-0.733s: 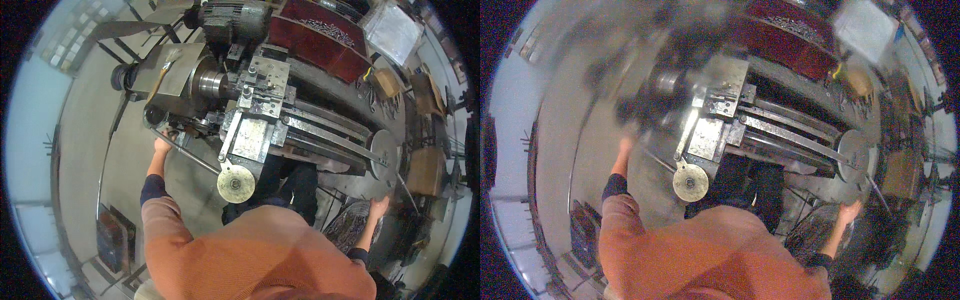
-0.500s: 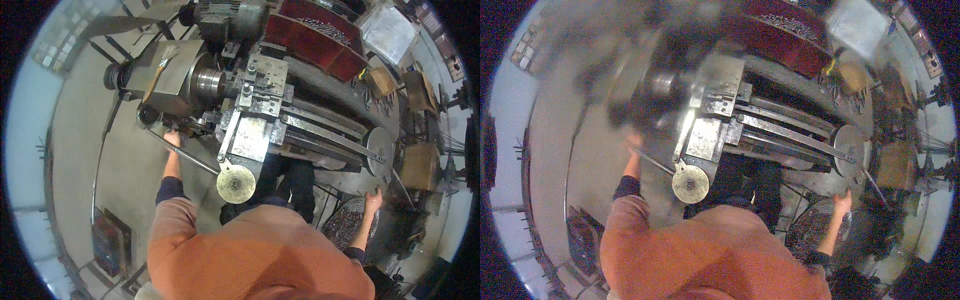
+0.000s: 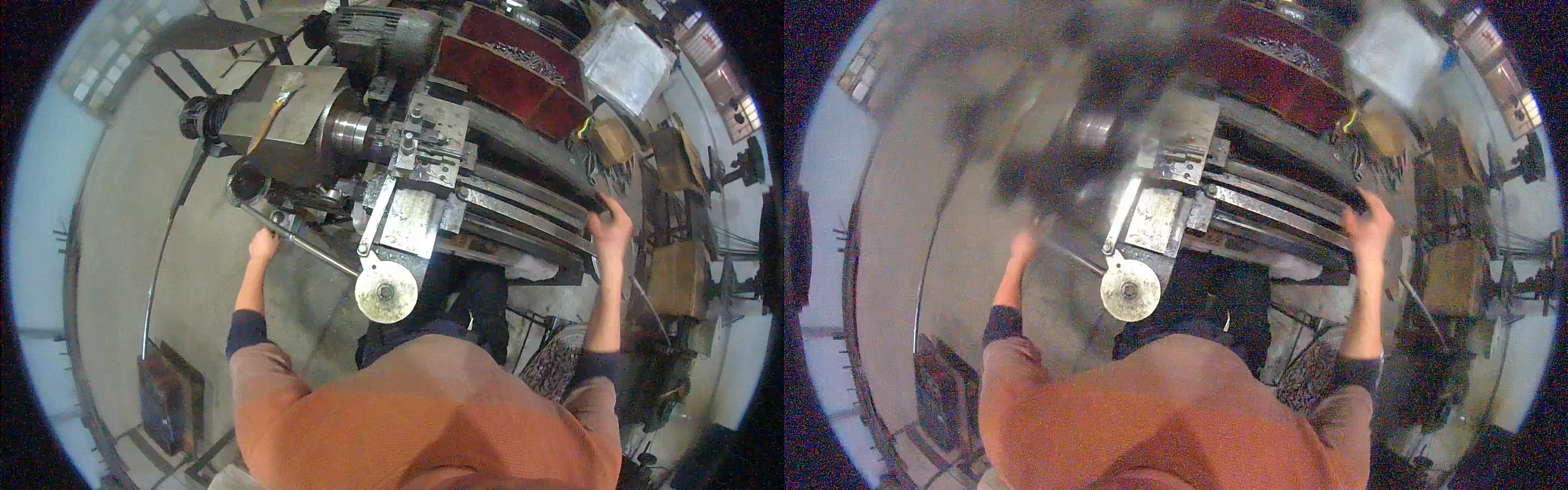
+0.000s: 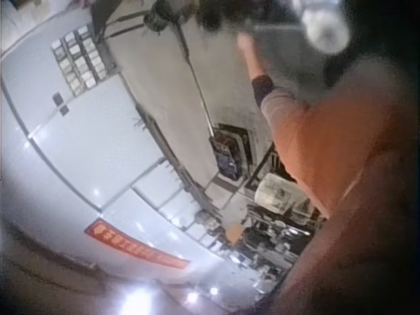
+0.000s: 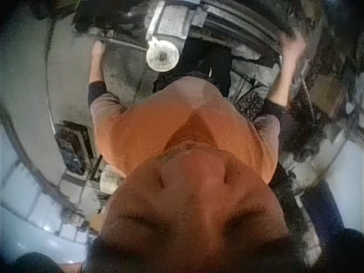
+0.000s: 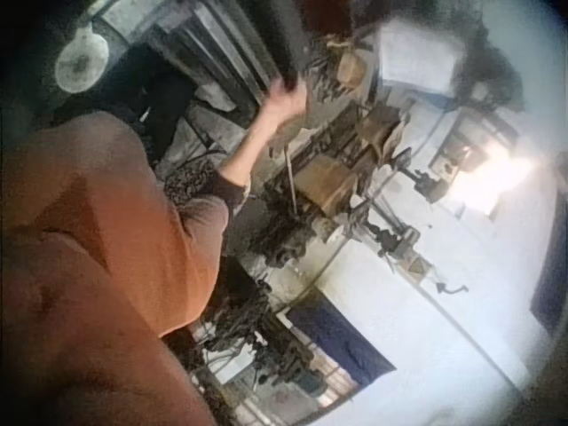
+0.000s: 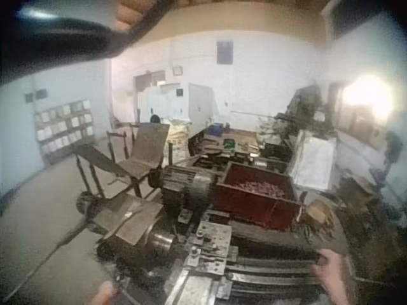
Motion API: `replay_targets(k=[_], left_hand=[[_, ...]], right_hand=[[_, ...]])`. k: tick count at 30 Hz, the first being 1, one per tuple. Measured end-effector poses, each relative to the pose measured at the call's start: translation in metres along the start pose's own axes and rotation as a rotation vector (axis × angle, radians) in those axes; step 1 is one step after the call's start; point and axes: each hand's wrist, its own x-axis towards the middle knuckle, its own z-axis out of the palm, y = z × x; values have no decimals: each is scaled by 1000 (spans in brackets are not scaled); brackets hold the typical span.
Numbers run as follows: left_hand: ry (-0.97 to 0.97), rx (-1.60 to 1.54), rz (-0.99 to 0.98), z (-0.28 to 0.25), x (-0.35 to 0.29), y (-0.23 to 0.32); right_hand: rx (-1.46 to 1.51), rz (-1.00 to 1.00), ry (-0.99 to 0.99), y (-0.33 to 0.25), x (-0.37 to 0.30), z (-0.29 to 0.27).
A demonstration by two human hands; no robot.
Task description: The person operates a metal lathe, repeatedly loading small cylindrical metal parts into the chuck, engaging the machine, and removing the finished parts. The person handles the parts by hand and uses the lathe controls to shape them.
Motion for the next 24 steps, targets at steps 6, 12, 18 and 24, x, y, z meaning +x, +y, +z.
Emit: replay_targets(k=[6,12,18,24], left_hand=[[642,-88,-48,-202,-80,-9],[538,154,-360,-211,-128,-131],[625,56,-302,-190,-191,-14],[622,66,-249,-168,-202,7]], right_hand=[[254,-790,-165,-186,68,112],[-265,-736,-739,-299,69,173],[-221,-699,-772,-297,70,188],[-229,-646,-517,-281,83,128]])
